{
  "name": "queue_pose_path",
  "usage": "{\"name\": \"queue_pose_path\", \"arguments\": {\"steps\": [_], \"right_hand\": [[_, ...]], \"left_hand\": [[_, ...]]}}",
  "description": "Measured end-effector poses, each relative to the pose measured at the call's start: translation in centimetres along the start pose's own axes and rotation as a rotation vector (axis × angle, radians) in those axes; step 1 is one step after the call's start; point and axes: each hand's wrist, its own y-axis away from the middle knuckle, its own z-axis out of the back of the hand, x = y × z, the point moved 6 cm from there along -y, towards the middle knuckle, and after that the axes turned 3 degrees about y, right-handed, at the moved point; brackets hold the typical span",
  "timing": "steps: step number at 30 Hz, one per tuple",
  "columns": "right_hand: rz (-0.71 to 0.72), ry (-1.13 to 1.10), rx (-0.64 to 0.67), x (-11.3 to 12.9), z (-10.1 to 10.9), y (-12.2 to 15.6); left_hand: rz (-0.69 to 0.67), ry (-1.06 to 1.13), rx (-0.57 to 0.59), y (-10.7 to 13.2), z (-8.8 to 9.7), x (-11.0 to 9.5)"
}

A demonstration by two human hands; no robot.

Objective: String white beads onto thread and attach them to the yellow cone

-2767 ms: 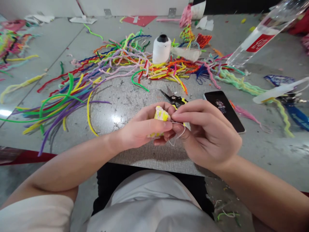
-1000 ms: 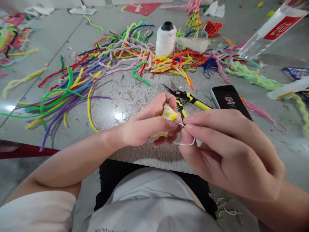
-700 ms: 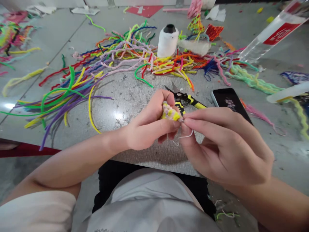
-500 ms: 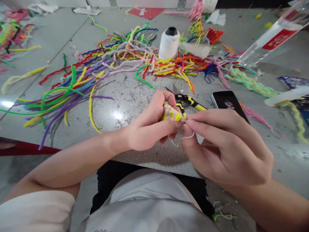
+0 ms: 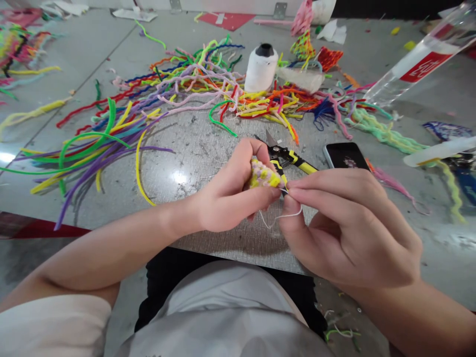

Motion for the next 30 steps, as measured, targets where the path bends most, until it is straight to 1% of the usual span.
{"name": "queue_pose_path", "arguments": {"steps": [3,7,12,15,21,26,30], "right_hand": [[-0.027,0.027,0.002,0.08,0.12,0.04],[-0.032,0.03,-0.003,0.16,0.2,0.11],[-0.011,0.019,-0.008,-0.08,-0.03,0.2],[-0.005,0.0,0.006,-0.2,-0.18,0.25],[-0.03,-0.002,0.011,-0.1,-0.14,0.14],[-0.033,-0.022,-0.046,-0.23,0.0,0.25],[-0.032,-0.009,-0.019,-0.32,-0.02,0.3]], "left_hand": [[-0.081,-0.058,-0.009,0.01,0.18,-0.27],[-0.151,-0.117,-0.029,-0.07,0.38,-0.43],[-0.136,-0.13,-0.037,-0.07,0.38,-0.14],[-0.154,-0.109,-0.02,-0.04,0.19,-0.24],[-0.059,-0.038,-0.004,0.06,0.05,0.13],[-0.054,-0.024,0.007,0.13,0.03,0.2],[-0.039,-0.026,-0.01,0.16,0.14,0.28]]}}
